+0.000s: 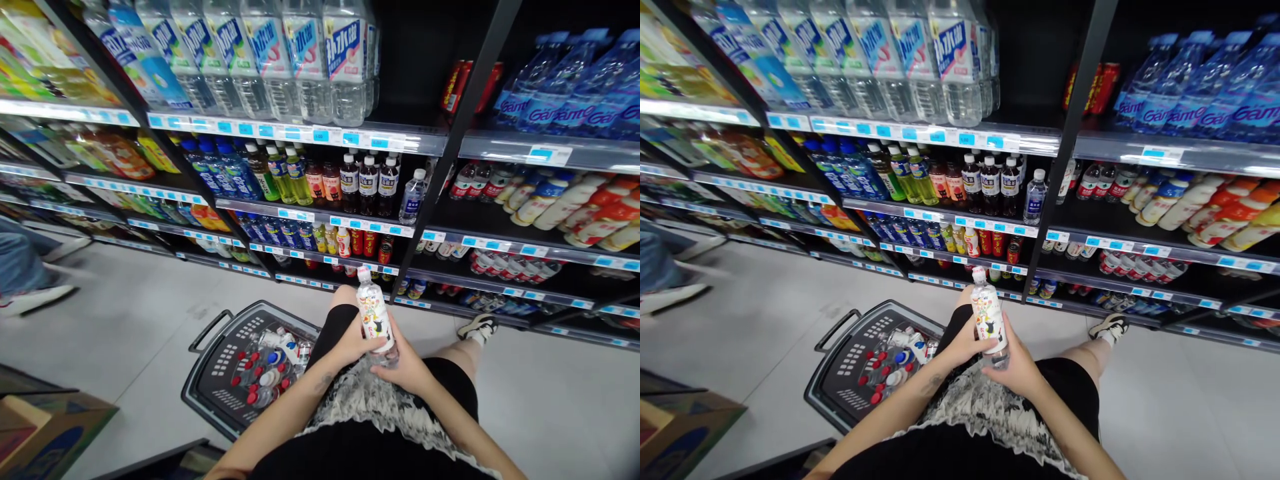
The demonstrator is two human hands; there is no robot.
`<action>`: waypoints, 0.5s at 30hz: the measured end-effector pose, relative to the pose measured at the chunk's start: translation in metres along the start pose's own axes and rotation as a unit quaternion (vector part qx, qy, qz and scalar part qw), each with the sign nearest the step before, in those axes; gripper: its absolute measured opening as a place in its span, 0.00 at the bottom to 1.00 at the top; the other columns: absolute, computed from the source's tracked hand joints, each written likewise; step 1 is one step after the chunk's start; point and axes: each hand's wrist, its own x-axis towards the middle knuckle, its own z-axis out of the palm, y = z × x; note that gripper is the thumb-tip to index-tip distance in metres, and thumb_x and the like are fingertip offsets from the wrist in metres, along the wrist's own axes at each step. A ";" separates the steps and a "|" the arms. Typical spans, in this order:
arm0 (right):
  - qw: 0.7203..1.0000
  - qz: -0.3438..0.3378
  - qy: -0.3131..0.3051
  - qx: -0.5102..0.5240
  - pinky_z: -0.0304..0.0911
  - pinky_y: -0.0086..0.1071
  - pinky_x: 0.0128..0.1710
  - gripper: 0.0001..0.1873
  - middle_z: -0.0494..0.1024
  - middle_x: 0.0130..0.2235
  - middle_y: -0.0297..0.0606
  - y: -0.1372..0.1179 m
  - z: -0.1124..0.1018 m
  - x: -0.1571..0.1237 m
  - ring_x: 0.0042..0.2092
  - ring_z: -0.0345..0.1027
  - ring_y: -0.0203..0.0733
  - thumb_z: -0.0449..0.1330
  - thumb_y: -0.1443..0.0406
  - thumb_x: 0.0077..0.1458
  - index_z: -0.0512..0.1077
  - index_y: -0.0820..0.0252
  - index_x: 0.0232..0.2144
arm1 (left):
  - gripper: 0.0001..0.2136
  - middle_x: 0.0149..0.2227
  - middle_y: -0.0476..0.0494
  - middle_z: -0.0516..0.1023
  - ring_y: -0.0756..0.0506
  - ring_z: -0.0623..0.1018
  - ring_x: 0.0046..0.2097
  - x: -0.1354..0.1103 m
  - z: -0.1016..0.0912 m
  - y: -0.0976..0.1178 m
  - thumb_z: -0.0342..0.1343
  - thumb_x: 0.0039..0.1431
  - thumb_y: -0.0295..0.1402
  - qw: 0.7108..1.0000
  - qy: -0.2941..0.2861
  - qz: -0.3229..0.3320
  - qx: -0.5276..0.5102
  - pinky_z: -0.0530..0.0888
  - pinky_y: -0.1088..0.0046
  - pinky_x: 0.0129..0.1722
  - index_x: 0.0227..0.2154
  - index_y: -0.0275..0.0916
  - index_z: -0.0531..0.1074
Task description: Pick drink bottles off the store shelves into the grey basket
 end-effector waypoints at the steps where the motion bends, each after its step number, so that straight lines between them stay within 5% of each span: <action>1: 1.000 -0.003 0.008 -0.008 0.61 0.52 0.62 0.63 0.60 0.68 0.49 0.003 0.002 0.000 0.65 0.61 0.56 0.73 0.59 0.44 0.39 0.49 0.71 | 0.40 0.54 0.32 0.75 0.37 0.76 0.54 -0.001 0.000 -0.001 0.73 0.43 0.44 1.000 -0.006 0.006 0.027 0.71 0.58 0.57 0.56 0.33 0.62; 7: 0.995 0.022 0.072 0.070 0.66 0.52 0.58 0.48 0.75 0.55 0.48 0.031 0.017 -0.001 0.56 0.71 0.56 0.77 0.56 0.38 0.57 0.54 0.56 | 0.38 0.58 0.36 0.74 0.39 0.75 0.57 0.006 0.004 -0.010 0.69 0.50 0.41 0.984 -0.123 0.033 0.122 0.71 0.61 0.58 0.62 0.37 0.62; 10: 0.975 0.032 0.105 0.191 0.70 0.50 0.53 0.47 0.77 0.50 0.43 0.045 0.023 0.002 0.50 0.75 0.53 0.77 0.55 0.38 0.55 0.52 0.54 | 0.26 0.56 0.38 0.76 0.41 0.76 0.55 0.030 -0.009 -0.017 0.56 0.63 0.47 0.968 -0.167 0.042 0.185 0.71 0.63 0.58 0.59 0.37 0.69; 13: 0.960 0.046 0.139 0.240 0.72 0.49 0.49 0.48 0.79 0.44 0.38 0.055 0.022 0.006 0.43 0.77 0.51 0.77 0.54 0.36 0.55 0.51 0.54 | 0.23 0.59 0.36 0.74 0.37 0.70 0.62 0.056 -0.035 -0.037 0.48 0.67 0.47 0.926 -0.048 0.015 0.374 0.62 0.58 0.66 0.54 0.38 0.75; 15: 0.956 0.042 0.169 0.237 0.71 0.49 0.50 0.47 0.79 0.44 0.38 0.062 0.017 0.008 0.44 0.77 0.50 0.78 0.54 0.35 0.56 0.51 0.52 | 0.28 0.68 0.35 0.62 0.30 0.57 0.70 0.068 -0.054 -0.058 0.58 0.59 0.46 0.850 0.059 -0.070 0.519 0.52 0.50 0.69 0.61 0.41 0.70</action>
